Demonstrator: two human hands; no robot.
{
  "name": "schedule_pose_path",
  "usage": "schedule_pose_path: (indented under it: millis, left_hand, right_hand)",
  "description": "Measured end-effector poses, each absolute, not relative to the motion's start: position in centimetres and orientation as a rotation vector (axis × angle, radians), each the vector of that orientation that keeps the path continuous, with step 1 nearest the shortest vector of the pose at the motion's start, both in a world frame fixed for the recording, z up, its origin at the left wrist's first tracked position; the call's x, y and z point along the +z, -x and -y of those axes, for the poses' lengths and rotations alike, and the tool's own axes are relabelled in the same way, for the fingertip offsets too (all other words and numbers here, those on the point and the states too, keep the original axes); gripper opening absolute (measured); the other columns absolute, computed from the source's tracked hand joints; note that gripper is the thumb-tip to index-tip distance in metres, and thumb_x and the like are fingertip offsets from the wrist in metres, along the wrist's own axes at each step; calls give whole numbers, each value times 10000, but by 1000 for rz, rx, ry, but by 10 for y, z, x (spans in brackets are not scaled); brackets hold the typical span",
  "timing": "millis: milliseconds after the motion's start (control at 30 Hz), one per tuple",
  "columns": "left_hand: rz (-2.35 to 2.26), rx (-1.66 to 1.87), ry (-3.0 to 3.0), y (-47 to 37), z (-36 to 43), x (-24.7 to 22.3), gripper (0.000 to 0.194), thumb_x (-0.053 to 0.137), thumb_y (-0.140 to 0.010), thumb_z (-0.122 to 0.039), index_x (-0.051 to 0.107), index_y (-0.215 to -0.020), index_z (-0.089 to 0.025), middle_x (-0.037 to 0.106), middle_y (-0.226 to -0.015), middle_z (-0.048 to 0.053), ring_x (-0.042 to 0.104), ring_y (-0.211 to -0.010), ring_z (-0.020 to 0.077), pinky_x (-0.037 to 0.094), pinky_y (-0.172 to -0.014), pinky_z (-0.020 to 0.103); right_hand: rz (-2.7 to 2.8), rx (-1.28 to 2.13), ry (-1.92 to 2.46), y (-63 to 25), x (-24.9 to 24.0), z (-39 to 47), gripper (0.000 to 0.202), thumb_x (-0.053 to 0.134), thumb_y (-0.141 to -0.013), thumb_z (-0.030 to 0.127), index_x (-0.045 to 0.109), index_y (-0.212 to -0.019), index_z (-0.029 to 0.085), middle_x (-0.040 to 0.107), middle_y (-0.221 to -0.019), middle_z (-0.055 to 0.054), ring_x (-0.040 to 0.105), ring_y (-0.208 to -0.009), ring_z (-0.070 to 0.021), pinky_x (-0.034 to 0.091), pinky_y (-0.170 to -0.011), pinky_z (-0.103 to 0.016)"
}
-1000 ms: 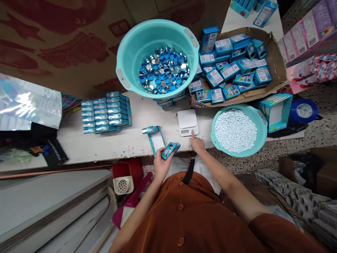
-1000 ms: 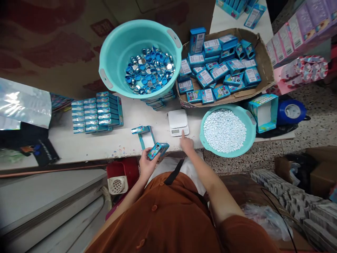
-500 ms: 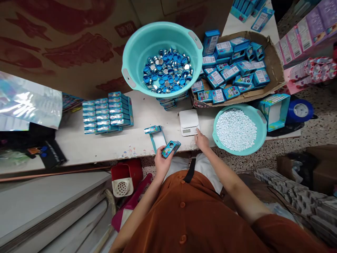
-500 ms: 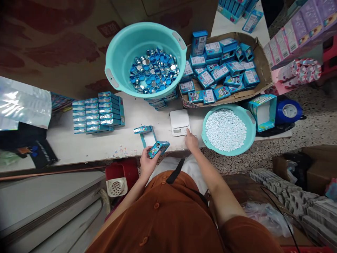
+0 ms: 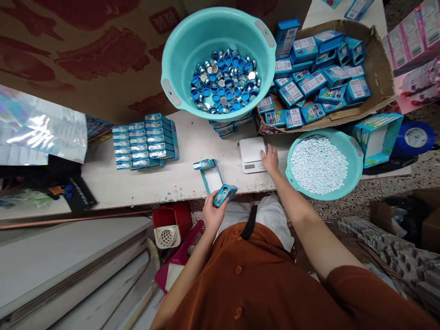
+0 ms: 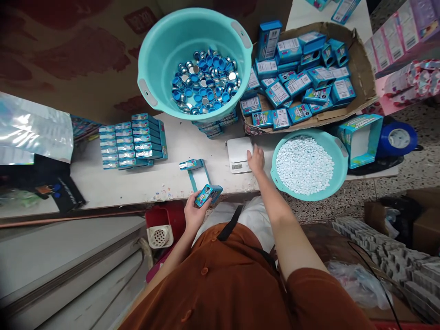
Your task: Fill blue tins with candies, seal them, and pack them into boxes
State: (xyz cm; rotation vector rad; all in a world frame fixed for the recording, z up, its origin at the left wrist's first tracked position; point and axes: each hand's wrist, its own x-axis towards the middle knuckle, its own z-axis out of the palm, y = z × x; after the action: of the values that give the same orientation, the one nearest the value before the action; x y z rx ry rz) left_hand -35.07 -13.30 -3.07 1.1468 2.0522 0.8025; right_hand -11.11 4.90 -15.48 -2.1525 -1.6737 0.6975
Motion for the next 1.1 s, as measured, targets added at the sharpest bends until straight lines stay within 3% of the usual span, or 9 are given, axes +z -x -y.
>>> schedule_pose_path:
  millis: [167,367,667,900,1100]
  left_hand:
    - [-2093,814,-1102,356,143,-33,427,723,-705,-412,631,-1061,-194,635,-1025,67,614,-969,225,491,-876,354]
    - [-2126,837,-1036,362,157,-35,447,724,-709,-406,620,-1087,-191,633,-1063,84,614,-982,226,492,-881,356]
    - [-2142,891,-914,361,165,-38,516,742,-673,-457,619,-1089,-178,640,-1027,86,628,-938,219,508,-846,339]
    - [-2119,861,-946,355,156,-33,485,736,-688,-432,611,-1088,-188,628,-1084,90,612,-997,230,487,-913,376]
    - [-2061,915,-981,351,140,-22,456,740,-683,-414,623,-1062,-191,647,-1068,85,623,-981,244,488,-915,417]
  right_hand:
    - [1698,740,2103,120,-168,-76,494,414,-913,363,447,-1348,131,515,-1244,-175,468,-1192,-284,363,-1031,-417]
    - [1613,754,2094,119,-188,-99,486,393,-909,395,528,-1270,100,578,-1199,-198,502,-1147,-301,338,-1036,-458]
    - [1686,795,1918,123,-188,-89,399,355,-935,362,643,-1119,156,660,-1121,-125,552,-1050,-254,370,-1007,-392]
    - [1818,811,1954,126,-170,-62,438,324,-961,327,522,-1301,134,586,-1245,-144,497,-1152,-245,334,-1051,-403]
    - [1792,787,1909,113,-130,-11,549,329,-958,381,295,-1450,141,518,-1309,-157,464,-1212,-254,370,-1034,-413]
